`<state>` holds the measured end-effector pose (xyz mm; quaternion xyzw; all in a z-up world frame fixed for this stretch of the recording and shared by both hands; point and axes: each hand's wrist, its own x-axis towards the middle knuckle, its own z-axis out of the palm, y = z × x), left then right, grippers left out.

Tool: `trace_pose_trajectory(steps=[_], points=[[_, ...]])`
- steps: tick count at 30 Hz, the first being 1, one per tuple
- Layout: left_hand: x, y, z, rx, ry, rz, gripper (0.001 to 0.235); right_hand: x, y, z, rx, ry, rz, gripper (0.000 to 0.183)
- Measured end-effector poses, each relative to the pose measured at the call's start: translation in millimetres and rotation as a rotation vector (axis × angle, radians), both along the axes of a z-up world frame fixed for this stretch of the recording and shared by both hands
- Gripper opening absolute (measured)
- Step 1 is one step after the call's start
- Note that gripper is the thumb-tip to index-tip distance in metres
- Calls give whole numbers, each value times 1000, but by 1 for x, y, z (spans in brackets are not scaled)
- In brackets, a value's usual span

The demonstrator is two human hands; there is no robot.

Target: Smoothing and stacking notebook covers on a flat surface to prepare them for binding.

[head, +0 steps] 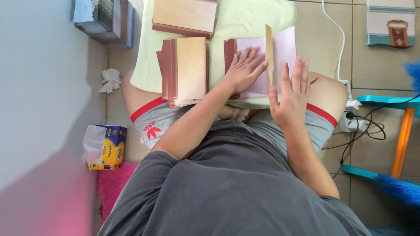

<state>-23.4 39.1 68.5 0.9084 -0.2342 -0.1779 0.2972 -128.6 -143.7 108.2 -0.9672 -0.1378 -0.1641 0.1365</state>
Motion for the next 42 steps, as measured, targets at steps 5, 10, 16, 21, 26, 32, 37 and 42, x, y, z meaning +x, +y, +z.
trace_pose_trajectory(steps=[5,10,16,21,26,32,37,42], points=[[-1,2,-15,-232,-22,64,70,35,-13,-56,31,69,166,53],[-6,-12,-35,-691,9,386,68,32,6,-46,110,98,214,51],[-1,-39,-73,-159,-645,442,90,30,7,-48,32,25,180,49],[23,-43,-67,213,-627,180,69,30,5,-45,52,91,182,51],[25,-39,-65,157,-703,229,63,62,-5,-61,7,158,197,54],[25,-39,-64,183,-681,201,63,124,1,-78,-66,131,115,52],[22,-39,-66,91,-782,275,60,94,1,-73,-76,119,119,53],[25,-39,-71,121,-677,276,66,27,1,-60,-53,130,138,57]])
